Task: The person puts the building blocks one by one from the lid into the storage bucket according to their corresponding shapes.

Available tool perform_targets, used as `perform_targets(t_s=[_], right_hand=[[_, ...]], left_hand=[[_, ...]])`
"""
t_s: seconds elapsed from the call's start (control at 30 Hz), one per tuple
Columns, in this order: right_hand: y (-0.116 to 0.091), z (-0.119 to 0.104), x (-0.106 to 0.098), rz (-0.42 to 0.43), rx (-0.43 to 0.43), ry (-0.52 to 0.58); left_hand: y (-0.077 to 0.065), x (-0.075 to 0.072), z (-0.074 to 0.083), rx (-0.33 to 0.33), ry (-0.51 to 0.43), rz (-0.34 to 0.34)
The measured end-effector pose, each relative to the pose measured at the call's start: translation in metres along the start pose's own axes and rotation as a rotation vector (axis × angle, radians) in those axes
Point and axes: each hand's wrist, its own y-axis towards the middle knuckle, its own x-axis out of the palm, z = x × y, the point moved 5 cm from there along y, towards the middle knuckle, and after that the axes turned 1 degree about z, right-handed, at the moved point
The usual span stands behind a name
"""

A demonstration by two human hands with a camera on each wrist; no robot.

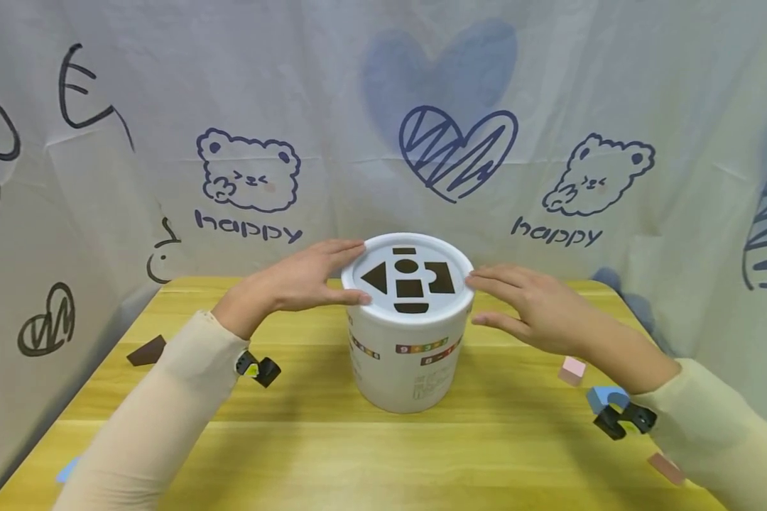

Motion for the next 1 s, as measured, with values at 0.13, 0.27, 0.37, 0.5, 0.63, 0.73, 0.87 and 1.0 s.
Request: perform_targets(t_s=[0.13, 0.27, 0.37, 0.5, 0.63, 0.73, 0.87, 1.0], right_hand=[[-0.009, 0.005, -0.001, 0.029, 0.006, 0.018], [-0.021, 0.013, -0.003, 0.057, 0.042, 0.012], [-0.032, 0.021, -0.005, 0.078, 0.072, -0.003], [-0.048, 0.032, -0.004, 0.095, 0.12, 0.0], [-0.065, 0.044, 0.001, 0.099, 0.173, 0.027], [-0.078, 0.054, 0.007, 0.108, 0.199, 0.049], [-0.097, 0.067, 0.019, 0.113, 0.258, 0.078], [-0.119, 0.081, 0.033, 0.1, 0.353, 0.103]], left_hand=[[-0.001, -0.001, 0.0, 0.002, -0.006, 0.011], [-0.001, -0.002, -0.001, -0.005, -0.006, 0.017], [-0.001, -0.002, -0.002, -0.016, -0.009, 0.023], [-0.001, -0.002, -0.002, -0.015, -0.008, 0.031], [0.0, -0.002, -0.002, -0.005, -0.001, 0.035], [0.0, -0.001, -0.003, -0.004, 0.003, 0.037], [0.0, -0.001, -0.002, 0.0, 0.014, 0.034], [0.001, -0.002, -0.001, 0.0, 0.034, 0.026]])
